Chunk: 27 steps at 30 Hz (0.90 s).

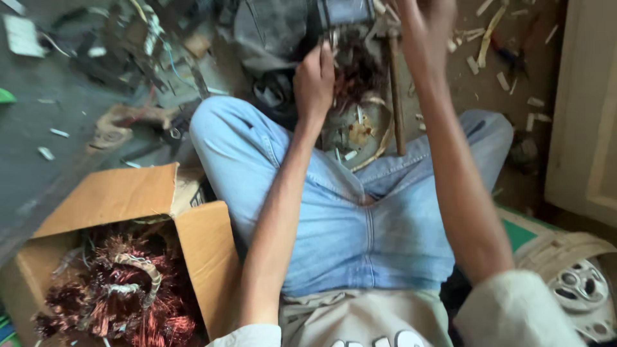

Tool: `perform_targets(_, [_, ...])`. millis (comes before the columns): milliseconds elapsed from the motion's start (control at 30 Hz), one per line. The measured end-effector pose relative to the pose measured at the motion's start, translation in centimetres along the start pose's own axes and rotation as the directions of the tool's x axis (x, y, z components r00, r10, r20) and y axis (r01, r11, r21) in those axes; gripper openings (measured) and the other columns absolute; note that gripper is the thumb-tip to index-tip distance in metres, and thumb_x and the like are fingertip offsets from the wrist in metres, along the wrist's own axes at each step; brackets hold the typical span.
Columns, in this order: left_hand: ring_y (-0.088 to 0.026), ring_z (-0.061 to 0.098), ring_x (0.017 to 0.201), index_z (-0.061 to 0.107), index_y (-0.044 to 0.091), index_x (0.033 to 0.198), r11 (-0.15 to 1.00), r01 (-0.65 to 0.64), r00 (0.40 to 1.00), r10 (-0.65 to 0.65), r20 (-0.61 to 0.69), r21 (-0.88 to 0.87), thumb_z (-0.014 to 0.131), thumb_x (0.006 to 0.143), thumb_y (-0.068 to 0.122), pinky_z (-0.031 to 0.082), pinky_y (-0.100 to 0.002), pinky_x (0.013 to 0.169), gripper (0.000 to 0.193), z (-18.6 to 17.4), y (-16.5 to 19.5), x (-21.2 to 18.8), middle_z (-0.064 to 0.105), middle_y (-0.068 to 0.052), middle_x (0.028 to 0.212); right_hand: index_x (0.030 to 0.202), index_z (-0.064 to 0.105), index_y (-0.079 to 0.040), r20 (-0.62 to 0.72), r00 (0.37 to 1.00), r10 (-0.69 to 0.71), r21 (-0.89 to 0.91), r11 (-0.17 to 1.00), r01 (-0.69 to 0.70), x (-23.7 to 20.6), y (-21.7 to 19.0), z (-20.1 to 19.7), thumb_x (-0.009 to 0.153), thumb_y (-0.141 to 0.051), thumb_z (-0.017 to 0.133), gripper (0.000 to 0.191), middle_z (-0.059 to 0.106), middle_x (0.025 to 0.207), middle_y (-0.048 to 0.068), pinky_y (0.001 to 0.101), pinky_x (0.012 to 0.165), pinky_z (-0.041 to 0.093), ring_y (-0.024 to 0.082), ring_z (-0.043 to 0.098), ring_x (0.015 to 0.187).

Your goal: The person sits on the floor and dismantles scrap electric motors by hammering the stator housings to break them open, then uses pliers to pull copper windings out of the laminated cores. The extracted copper coils are placed into a cardboard box, and a stripped stator shell is set aside.

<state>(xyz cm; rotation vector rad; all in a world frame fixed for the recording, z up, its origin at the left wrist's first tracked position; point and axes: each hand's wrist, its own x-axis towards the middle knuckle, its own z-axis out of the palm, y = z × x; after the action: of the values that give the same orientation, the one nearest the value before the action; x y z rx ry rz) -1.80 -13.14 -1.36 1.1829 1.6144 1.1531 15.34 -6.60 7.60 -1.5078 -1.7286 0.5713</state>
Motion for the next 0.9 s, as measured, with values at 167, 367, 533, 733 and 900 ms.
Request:
perform_targets(167, [-0.046, 0.066, 0.086, 0.067, 0.003, 0.092, 0.994, 0.069, 0.997, -0.070, 0.015, 0.086, 0.046, 0.105, 0.037, 0.047, -0.054, 0.068, 0.042, 0.2, -0.5, -0.3, 0.069, -0.025, 0.085, 0.094, 0.067, -0.001, -0.024, 0.936, 0.352, 0.148, 0.927, -0.345, -10.6, 3.7, -3.9, 0.107, -0.023, 0.069, 0.026, 0.068, 0.085, -0.001, 0.0231, 0.071, 0.051, 0.007, 0.063, 0.079])
perform_targets(367, [-0.047, 0.065, 0.088, 0.067, 0.000, 0.093, 0.993, -0.016, 0.999, 0.012, 0.032, 0.119, 0.047, 0.107, 0.037, 0.049, -0.051, 0.068, 0.044, -0.2, -0.6, -0.7, 0.068, -0.027, 0.087, 0.114, 0.068, 0.000, 0.116, 0.883, 0.454, 0.027, 0.888, -0.460, -14.6, 6.5, -3.1, 0.095, -0.030, 0.079, 0.037, 0.075, 0.102, 0.011, 0.0346, 0.082, 0.055, 0.020, 0.072, 0.094])
perform_targets(533, [-0.037, 0.062, 0.069, 0.067, -0.002, 0.094, 0.982, -0.087, 0.996, 0.090, -0.010, 0.168, 0.053, 0.105, 0.038, 0.048, -0.045, 0.065, 0.044, -0.4, 1.5, -1.5, 0.068, -0.023, 0.079, 0.118, 0.066, -0.002, 0.124, 0.825, 0.551, 0.096, 0.821, -0.562, -13.0, 5.6, -3.4, 0.086, -0.033, 0.079, 0.047, 0.076, 0.100, 0.011, 0.0359, 0.083, 0.059, 0.021, 0.075, 0.091])
perform_targets(733, [-0.030, 0.053, 0.069, 0.062, -0.004, 0.096, 0.994, -0.080, 0.993, 0.086, -0.076, 0.079, 0.050, 0.109, 0.033, 0.047, -0.041, 0.067, 0.041, 0.1, 3.0, -2.5, 0.062, -0.020, 0.078, 0.120, 0.064, -0.001, 0.227, 0.824, 0.519, 0.063, 0.836, -0.545, -14.1, 4.9, -5.1, 0.084, -0.039, 0.083, 0.056, 0.075, 0.104, 0.015, 0.0378, 0.083, 0.058, 0.024, 0.074, 0.094])
perform_targets(900, [-0.025, 0.057, 0.084, 0.060, -0.005, 0.096, 0.976, -0.204, 0.968, 0.213, -0.134, 0.079, 0.050, 0.110, 0.029, 0.047, -0.039, 0.080, 0.038, 0.0, 2.5, -1.9, 0.062, -0.018, 0.093, 0.123, 0.063, -0.001, 0.205, 0.830, 0.519, 0.098, 0.833, -0.545, -14.9, 5.3, -5.0, 0.088, -0.040, 0.080, 0.055, 0.075, 0.107, 0.015, 0.0382, 0.085, 0.057, 0.025, 0.073, 0.097])
